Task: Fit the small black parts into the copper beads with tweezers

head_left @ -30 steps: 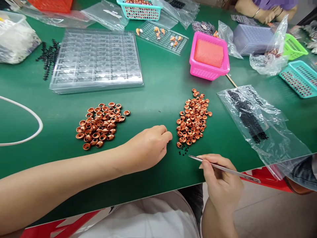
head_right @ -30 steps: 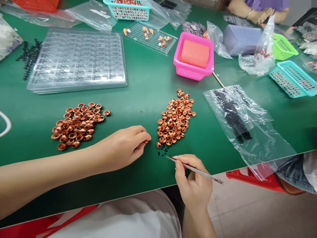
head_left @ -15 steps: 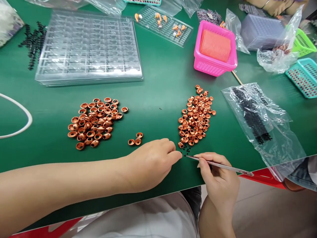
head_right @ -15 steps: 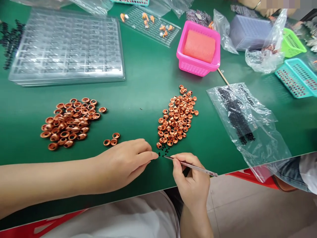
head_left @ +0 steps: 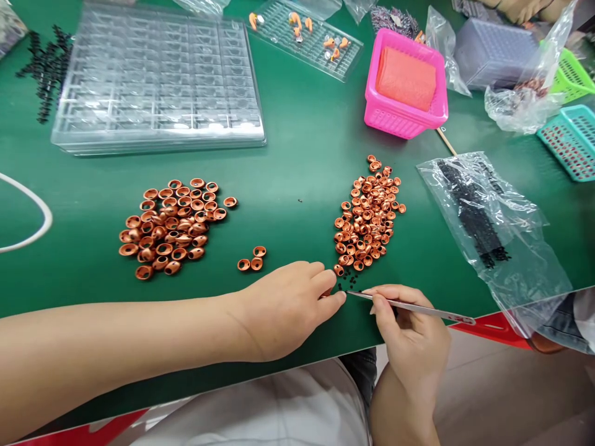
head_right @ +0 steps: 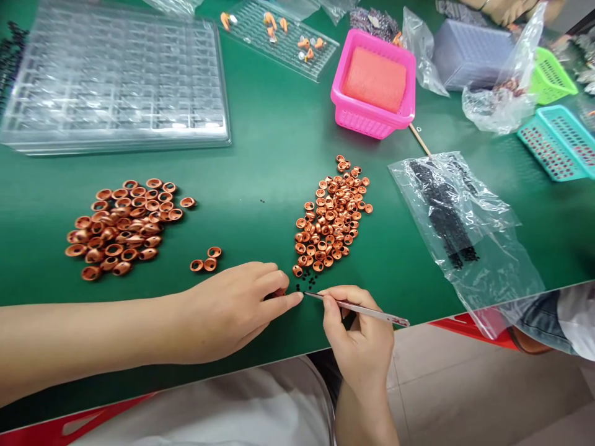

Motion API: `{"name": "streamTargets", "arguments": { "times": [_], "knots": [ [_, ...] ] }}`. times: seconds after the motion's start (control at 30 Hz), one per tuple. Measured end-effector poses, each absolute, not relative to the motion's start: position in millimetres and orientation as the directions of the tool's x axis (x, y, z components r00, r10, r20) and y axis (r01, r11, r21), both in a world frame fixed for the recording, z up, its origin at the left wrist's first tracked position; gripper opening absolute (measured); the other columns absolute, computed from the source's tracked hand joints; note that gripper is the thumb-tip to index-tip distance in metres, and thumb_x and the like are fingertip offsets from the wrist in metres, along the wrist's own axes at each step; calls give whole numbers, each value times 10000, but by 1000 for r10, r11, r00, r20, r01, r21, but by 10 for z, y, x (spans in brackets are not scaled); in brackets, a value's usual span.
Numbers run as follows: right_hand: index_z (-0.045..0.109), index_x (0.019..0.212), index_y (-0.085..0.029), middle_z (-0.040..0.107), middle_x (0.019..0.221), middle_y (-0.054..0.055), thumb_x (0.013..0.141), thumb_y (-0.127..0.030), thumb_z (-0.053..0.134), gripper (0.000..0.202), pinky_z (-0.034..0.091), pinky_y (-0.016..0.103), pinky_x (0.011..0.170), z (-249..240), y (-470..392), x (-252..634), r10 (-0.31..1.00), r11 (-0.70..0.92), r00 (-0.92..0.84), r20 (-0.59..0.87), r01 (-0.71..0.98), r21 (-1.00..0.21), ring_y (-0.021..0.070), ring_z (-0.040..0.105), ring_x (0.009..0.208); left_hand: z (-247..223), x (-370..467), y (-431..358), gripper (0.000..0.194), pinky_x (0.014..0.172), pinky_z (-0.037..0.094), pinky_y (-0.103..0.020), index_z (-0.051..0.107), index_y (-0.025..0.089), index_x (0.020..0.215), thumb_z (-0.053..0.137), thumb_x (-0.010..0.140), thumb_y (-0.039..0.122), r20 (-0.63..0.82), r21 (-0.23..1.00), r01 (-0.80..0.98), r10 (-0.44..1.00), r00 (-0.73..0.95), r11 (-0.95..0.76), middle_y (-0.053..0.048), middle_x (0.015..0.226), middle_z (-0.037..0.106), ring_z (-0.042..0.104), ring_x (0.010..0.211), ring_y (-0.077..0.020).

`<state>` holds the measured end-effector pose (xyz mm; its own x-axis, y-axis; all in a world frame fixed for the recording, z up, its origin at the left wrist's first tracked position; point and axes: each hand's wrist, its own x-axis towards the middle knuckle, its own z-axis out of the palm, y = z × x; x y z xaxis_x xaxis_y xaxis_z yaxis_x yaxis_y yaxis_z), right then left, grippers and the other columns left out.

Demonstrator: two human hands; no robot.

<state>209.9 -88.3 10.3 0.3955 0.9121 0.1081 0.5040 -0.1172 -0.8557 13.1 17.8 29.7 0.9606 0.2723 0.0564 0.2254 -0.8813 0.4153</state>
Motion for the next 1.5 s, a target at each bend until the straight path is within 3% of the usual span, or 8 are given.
{"name": "streamTargets", "arguments": {
  "times": [0.37,0.67,1.2,1.5],
  "knots": [
    [670,880,-238,725,826,-23,849,-205,674,45,512,235,592,91,-903,2102,913,-98,389,118,493,-864,117,636,655,318,122,168,375,654,482,-364,626,102,1221,465,883,104,31,407,231,266,963,-884,-111,887,595,524,742,-228],
    [663,889,-235,714,813,-18,850,-198,670,55,511,232,573,70,-910,2096,902,-102,412,128,491,-865,116,637,654,311,122,177,334,646,466,-345,645,123,1145,507,841,112,23,397,228,258,966,-889,-98,868,591,503,715,-214],
    [672,868,-211,718,809,9,848,-250,669,44,512,259,579,84,-904,2091,902,-140,423,84,472,-871,134,634,645,312,112,177,421,670,470,-351,595,115,1248,525,834,103,24,379,220,247,969,-899,-101,902,587,511,738,-218],
    [676,865,-223,717,807,2,849,-235,669,21,516,260,586,97,-907,2106,914,-117,393,100,492,-863,133,636,646,348,117,178,339,662,478,-341,628,129,1162,476,861,93,16,373,230,254,967,-899,-101,872,594,515,719,-210]
  ]
}}
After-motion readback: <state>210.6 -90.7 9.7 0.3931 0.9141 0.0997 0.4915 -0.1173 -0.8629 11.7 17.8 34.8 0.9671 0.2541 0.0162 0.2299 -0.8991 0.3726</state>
